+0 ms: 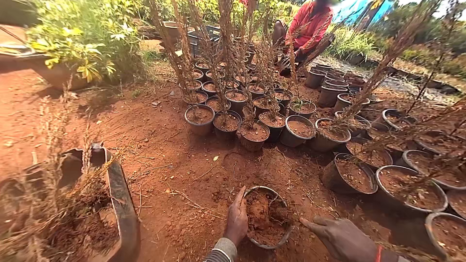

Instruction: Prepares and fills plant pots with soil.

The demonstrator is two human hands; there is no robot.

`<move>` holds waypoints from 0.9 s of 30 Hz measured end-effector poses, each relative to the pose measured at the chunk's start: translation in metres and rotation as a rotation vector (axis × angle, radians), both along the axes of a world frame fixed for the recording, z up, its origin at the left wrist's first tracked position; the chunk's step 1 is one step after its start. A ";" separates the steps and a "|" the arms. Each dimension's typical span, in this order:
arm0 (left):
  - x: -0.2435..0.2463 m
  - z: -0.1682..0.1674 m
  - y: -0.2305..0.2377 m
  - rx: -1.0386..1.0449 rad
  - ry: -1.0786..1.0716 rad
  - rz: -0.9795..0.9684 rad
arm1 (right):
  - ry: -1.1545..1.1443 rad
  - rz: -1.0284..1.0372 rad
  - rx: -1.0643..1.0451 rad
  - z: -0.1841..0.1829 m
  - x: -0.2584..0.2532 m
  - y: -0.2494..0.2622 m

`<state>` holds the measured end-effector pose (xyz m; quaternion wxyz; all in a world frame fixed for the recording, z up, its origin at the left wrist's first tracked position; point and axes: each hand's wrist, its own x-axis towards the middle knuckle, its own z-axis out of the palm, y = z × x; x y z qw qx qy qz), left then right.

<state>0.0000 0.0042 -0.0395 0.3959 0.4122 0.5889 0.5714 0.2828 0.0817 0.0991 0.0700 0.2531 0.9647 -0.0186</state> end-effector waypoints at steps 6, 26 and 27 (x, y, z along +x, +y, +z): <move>-0.001 0.001 0.000 -0.004 0.009 0.004 | 0.258 0.066 0.183 0.003 0.002 0.017; -0.001 0.003 0.001 0.000 0.023 -0.010 | 0.265 0.033 0.178 -0.002 0.011 0.014; -0.001 0.003 0.001 0.001 0.025 -0.008 | 0.285 0.047 0.201 -0.002 0.010 0.014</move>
